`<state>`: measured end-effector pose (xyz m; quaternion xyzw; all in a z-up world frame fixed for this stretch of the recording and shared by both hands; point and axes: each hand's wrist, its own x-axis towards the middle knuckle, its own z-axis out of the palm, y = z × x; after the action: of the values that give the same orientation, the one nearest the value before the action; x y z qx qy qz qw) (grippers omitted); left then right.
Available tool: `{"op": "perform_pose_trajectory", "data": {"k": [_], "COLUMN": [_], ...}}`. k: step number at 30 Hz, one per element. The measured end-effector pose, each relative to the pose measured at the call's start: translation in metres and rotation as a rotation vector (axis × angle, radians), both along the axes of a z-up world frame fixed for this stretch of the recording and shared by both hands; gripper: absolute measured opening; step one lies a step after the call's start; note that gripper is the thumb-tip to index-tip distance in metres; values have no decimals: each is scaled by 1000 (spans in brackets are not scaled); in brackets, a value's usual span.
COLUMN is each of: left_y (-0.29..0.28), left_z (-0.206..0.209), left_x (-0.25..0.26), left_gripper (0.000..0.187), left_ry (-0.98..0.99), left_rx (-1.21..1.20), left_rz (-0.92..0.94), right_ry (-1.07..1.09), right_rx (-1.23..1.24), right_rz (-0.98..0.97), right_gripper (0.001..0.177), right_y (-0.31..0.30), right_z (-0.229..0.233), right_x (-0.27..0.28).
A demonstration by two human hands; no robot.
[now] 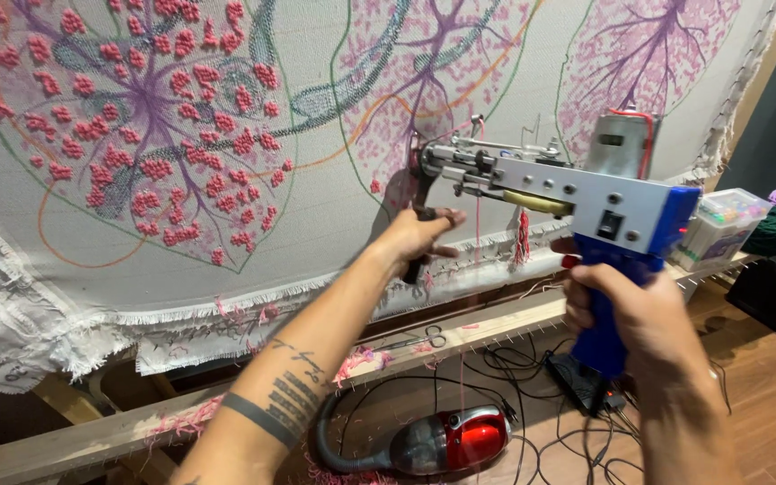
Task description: Use a tufting gun to apply yarn to a rug frame to create a patterned rug.
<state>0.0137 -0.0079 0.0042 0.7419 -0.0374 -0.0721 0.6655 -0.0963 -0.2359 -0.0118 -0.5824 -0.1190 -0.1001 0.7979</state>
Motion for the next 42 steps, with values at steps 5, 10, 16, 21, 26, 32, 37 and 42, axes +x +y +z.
{"op": "perform_pose_trajectory", "data": {"k": [5, 10, 16, 21, 26, 32, 37, 42], "left_y": [-27, -45, -56, -59, -60, -18, 8, 5], "left_z": [-7, -5, 2, 19, 38, 24, 24, 24], "left_x": [7, -7, -7, -12, -37, -14, 2, 9], "left_gripper": [76, 54, 36, 34, 43, 56, 30, 13], "left_ry": [-45, -69, -117, -203, -295, -912, -937, -897], "left_rx": [-36, -64, -13, 13, 166, 512, 879, 968], "left_rz": [-204, -256, -240, -238, -167, 169, 631, 714], "right_ry": [-66, -106, -154, -253, -235, -170, -230, -245], "right_rx": [-60, -127, -117, -1, -27, -112, -219, -187], "right_rz": [32, 74, 54, 112, 103, 139, -53, -41], "right_gripper": [27, 16, 26, 29, 39, 52, 53, 52], "right_y": [-37, -74, -79, -82, -92, -121, -115, -118], "right_z": [9, 1, 8, 11, 10, -4, -1, -2], "right_x": [8, 11, -5, -15, -14, 2, -7, -7]}}
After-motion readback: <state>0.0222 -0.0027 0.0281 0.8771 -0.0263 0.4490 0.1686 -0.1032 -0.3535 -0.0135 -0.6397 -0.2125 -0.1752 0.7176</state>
